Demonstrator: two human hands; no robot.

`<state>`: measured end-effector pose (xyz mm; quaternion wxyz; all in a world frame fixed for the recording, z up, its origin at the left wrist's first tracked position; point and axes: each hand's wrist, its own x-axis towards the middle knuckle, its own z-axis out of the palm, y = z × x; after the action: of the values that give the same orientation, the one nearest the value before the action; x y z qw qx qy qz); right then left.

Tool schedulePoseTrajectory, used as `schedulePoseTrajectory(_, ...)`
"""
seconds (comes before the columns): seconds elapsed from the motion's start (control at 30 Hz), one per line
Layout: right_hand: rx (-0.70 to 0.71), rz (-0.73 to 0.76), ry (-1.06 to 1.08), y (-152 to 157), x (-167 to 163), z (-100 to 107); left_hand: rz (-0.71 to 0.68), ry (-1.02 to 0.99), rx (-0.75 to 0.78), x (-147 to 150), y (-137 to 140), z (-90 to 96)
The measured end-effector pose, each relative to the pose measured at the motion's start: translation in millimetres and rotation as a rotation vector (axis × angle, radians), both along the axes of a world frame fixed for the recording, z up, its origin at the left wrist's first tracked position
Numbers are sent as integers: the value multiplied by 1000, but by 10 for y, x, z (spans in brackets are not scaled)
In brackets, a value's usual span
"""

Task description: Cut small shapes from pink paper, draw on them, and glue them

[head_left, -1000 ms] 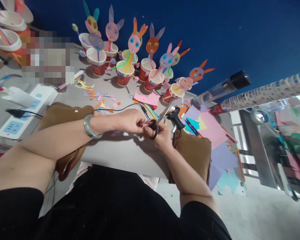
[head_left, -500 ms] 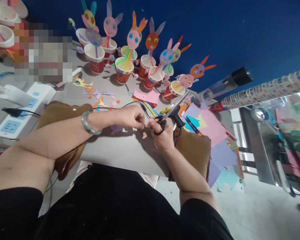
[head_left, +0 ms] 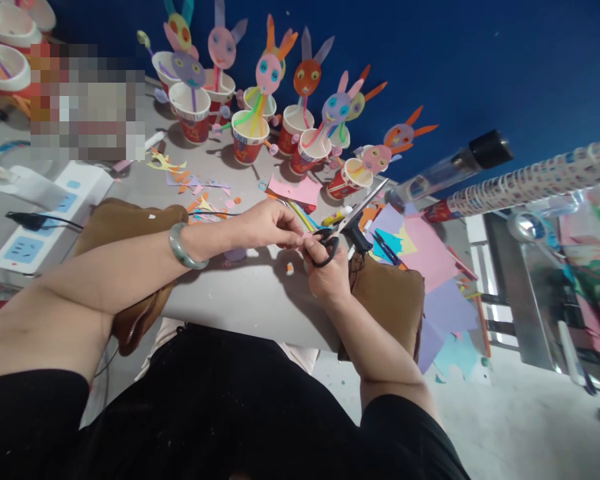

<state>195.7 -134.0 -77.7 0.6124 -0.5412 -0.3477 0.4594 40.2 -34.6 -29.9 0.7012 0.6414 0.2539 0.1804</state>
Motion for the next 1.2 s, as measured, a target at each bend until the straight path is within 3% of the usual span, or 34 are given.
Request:
schedulePoseTrajectory(0.23,42,37,-85,-17,46,-19,5,2,48,-25,45,31)
schedulePoseTrajectory(0.37,105,85,-219,-12,85,6,163,61,134,-65,140,83)
schedulePoseTrajectory(0.57,86,27,-277,20,147,-16,569,-1,128,-180,388,178)
schedulePoseTrajectory(0.7,78,31,-328,37,157,-6,675,58,134,-241,492,222)
schedulePoseTrajectory(0.8,69,64,-402,42,133,21,761,-44,121,-257,531,227)
schedulePoseTrajectory(0.93,104,133,-522,38,114,37,824,-140,108,-259,592,210)
schedulePoseTrajectory(1.07,201,238,-817,87,178,49,821,-72,67,-250,678,164)
schedulePoseTrajectory(1.2,246,321,-1071,324,261,10,827,-75,104,-270,741,105)
